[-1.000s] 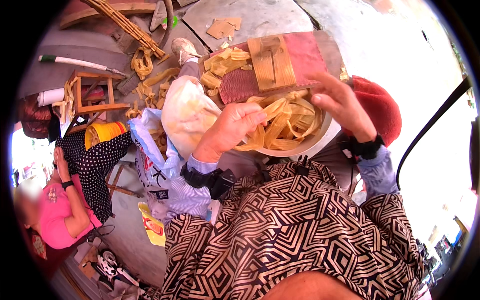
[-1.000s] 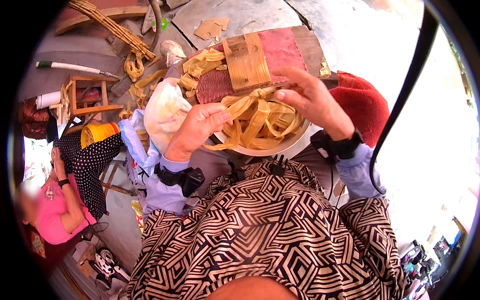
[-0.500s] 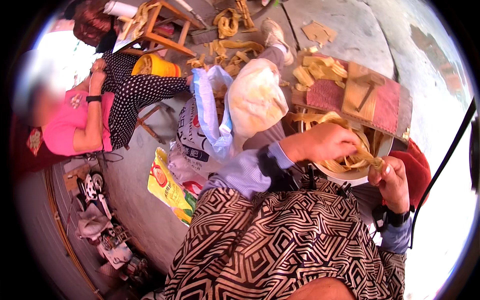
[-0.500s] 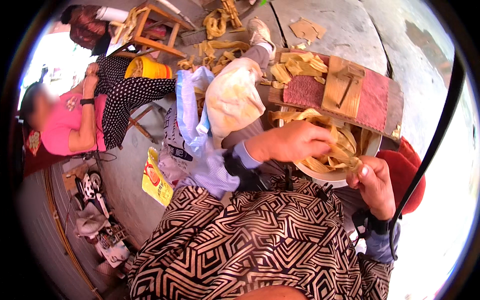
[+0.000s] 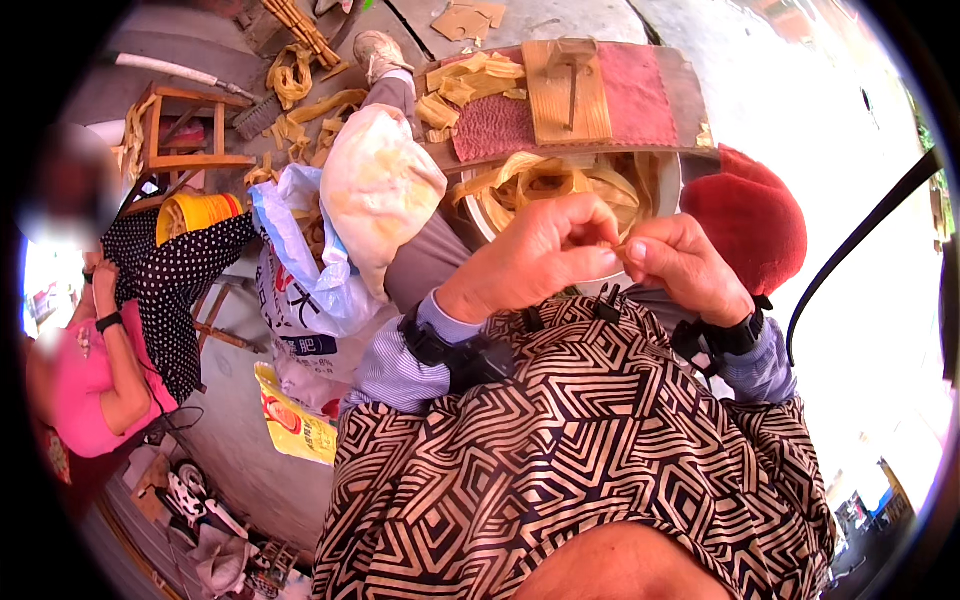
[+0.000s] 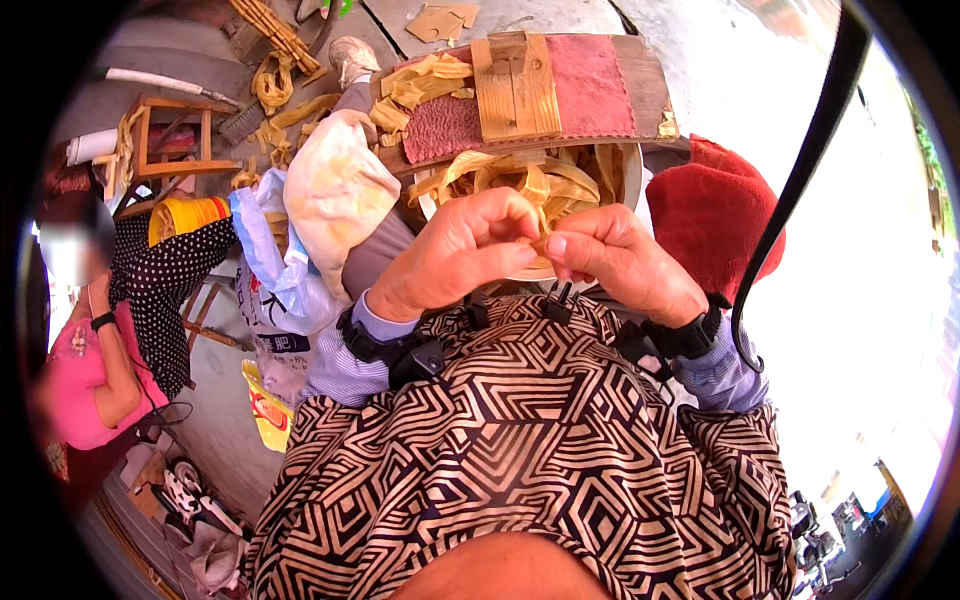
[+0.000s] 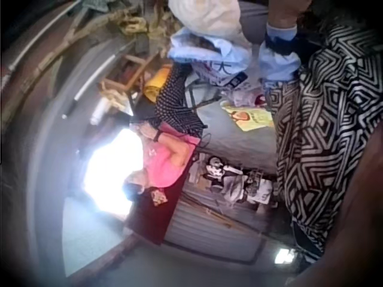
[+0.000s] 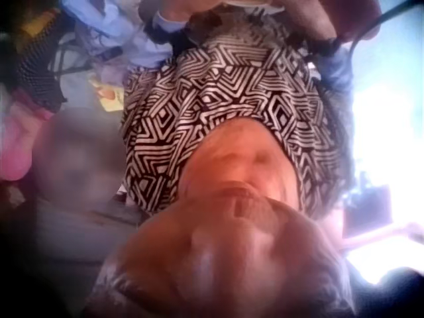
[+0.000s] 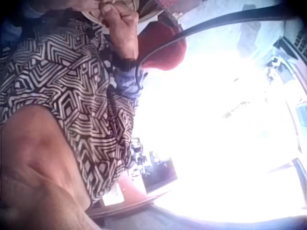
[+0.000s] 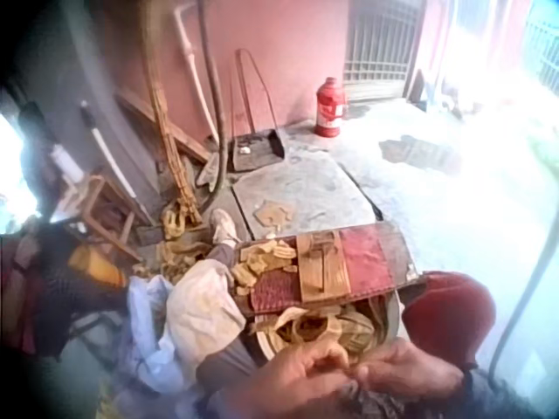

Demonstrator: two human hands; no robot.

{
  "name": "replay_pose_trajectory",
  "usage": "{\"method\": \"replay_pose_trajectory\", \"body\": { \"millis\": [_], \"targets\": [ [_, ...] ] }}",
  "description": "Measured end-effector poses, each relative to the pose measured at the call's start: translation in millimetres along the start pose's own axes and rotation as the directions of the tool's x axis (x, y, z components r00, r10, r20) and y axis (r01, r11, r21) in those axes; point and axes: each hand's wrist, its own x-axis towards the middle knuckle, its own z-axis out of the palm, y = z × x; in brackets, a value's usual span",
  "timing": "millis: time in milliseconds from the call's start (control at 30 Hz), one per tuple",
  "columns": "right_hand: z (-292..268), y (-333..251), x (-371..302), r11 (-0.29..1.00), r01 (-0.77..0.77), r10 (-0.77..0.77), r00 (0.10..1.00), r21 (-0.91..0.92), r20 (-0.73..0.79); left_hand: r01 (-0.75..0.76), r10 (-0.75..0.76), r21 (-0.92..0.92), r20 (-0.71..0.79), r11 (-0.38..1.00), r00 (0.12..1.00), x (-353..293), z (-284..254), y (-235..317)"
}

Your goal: The person is weaving and tying thin strips of bamboo together by hand, picking them from a bowl and adding them to a growing bundle.

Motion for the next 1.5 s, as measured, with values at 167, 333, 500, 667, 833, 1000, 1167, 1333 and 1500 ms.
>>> {"method": "replay_pose_trajectory", "body": {
  "millis": [167,333,500,667,833,1000,1167,1333,1500],
  "targets": [
    [-38,15,30,0.857,0.1,-0.275,0.918,-0.505,-0.285,0.029,0.017,0.272,-0.166,0.962,0.986,-4,-51,-15],
    [-40,12,69,0.684,0.144,-0.526,0.776,-0.715,-0.348,0.055,0.066,0.416,-0.27,0.908,0.961,26,-84,-4],
    [-41,4,85,0.665,0.074,-0.555,0.715,-0.743,-0.425,0.09,0.019,0.333,-0.312,0.939,0.95,47,-96,9],
    [-56,6,86,0.665,-0.037,-0.494,0.728,-0.746,-0.476,0.125,-0.011,0.367,-0.296,0.922,0.955,65,-100,7],
    [-60,23,94,0.512,-0.172,-0.558,0.679,-0.842,-0.478,0.113,0.316,0.855,-0.306,0.507,0.898,78,-107,-4],
    [-49,33,52,0.777,0.029,-0.416,0.772,-0.628,-0.48,0.182,0.186,0.733,-0.39,0.655,0.902,36,-90,8],
    [7,31,54,0.655,0.242,-0.601,0.741,-0.716,-0.299,0.054,0.228,0.755,-0.264,0.653,0.937,25,-53,-44],
    [15,28,68,0.441,0.098,-0.582,0.788,-0.892,-0.201,0.222,-0.255,-0.178,-0.189,0.959,0.948,29,-2,-39],
    [-9,73,52,0.706,0.2,-0.393,0.909,-0.679,-0.141,0.108,-0.083,0.162,-0.151,0.981,0.985,13,-38,-4]
  ]
}}
